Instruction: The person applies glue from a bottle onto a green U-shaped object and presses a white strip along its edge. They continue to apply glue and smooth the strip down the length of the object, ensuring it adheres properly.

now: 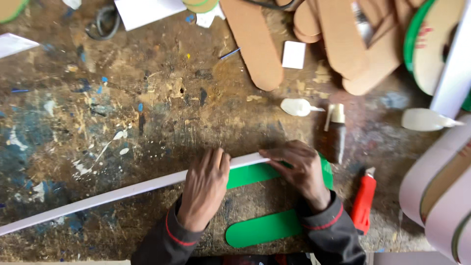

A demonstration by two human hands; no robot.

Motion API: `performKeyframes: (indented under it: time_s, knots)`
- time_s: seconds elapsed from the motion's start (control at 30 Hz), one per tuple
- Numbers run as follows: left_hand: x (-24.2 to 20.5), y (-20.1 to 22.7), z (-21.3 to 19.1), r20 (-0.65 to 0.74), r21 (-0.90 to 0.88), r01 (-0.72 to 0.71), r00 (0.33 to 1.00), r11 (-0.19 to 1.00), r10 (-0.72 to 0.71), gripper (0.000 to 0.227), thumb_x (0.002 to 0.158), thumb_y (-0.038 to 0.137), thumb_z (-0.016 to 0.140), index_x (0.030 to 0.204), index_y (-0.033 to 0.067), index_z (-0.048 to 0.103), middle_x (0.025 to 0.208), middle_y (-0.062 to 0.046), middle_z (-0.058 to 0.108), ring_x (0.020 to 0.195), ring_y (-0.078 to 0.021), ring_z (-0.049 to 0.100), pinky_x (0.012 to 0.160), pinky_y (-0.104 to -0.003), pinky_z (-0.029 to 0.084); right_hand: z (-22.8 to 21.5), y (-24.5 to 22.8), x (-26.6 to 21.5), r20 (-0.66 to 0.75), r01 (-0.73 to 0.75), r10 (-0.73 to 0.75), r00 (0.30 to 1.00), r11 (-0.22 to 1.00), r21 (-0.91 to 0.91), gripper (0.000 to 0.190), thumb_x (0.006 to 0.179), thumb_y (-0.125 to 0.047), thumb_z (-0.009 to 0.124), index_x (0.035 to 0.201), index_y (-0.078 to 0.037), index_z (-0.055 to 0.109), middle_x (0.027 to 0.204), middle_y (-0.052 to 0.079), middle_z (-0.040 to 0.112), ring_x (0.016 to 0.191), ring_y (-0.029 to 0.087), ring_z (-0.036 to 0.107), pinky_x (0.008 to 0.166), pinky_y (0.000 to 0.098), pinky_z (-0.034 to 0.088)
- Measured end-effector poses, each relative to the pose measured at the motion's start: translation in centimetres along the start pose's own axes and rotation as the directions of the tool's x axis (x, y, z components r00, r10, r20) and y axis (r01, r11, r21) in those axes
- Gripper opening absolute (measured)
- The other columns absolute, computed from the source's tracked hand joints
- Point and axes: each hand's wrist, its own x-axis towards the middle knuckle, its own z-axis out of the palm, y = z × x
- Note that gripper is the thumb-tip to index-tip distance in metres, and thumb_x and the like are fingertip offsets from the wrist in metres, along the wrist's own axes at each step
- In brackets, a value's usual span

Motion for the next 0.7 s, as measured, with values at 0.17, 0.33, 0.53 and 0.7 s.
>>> performKeyframes:
  time_s: [0.17, 0.33, 0.53, 0.7]
  knots:
    - [0.8, -0.1, -2.3, 0.091, 0.002, -0.008, 0.996, 1.000, 0.008, 0.007, 0.106, 0.011, 0.069, 0.113, 0.0107, 0.067, 0.109, -0.008, 0.062, 0.098, -0.0251, 0.063, 0.086, -0.040, 0.054, -0.7, -0.7, 1.3, 0.057, -0.061, 0.057, 0.997, 0.996, 0.068, 0.017, 0.102, -0.018, 0.083, 0.117, -0.011, 0.086, 0.108, 0.003, 0.087, 0.088, 0.022, 0.078, 0.086, 0.0368, 0.062]
    - [1.4, -0.4, -3.1, 0.159, -0.099, 0.002, 0.987, 0.995, 0.014, 0.005, 0.109, 0.010, 0.060, 0.107, 0.0118, 0.064, 0.108, -0.009, 0.059, 0.096, -0.0264, 0.059, 0.086, -0.040, 0.052, -0.9, -0.5, 2.6, 0.131, -0.083, 0.064, 0.989, 0.986, 0.142, 0.020, 0.109, -0.019, 0.069, 0.108, -0.007, 0.084, 0.115, 0.005, 0.089, 0.085, 0.024, 0.081, 0.083, 0.0382, 0.062]
    - [1.2, -0.4, -2.9, 0.117, -0.136, -0.010, 0.993, 0.991, 0.026, 0.012, 0.110, 0.011, 0.066, 0.119, 0.0072, 0.072, 0.124, -0.010, 0.070, 0.115, -0.0278, 0.069, 0.094, -0.039, 0.058, -0.6, 0.1, 2.2, 0.102, -0.068, 0.050, 0.994, 0.982, 0.176, 0.022, 0.110, -0.021, 0.066, 0.107, -0.007, 0.083, 0.113, 0.007, 0.089, 0.086, 0.021, 0.084, 0.083, 0.0350, 0.066]
    - [1.3, -0.3, -2.7, 0.125, -0.149, -0.001, 0.992, 0.989, 0.020, 0.012, 0.110, 0.010, 0.064, 0.119, 0.0063, 0.072, 0.128, -0.012, 0.070, 0.113, -0.0277, 0.069, 0.092, -0.039, 0.058, -0.6, 0.3, 2.0, 0.124, -0.076, 0.051, 0.991, 0.974, 0.214, 0.028, 0.111, -0.023, 0.061, 0.107, -0.006, 0.083, 0.114, 0.008, 0.088, 0.093, 0.025, 0.086, 0.093, 0.0377, 0.071]
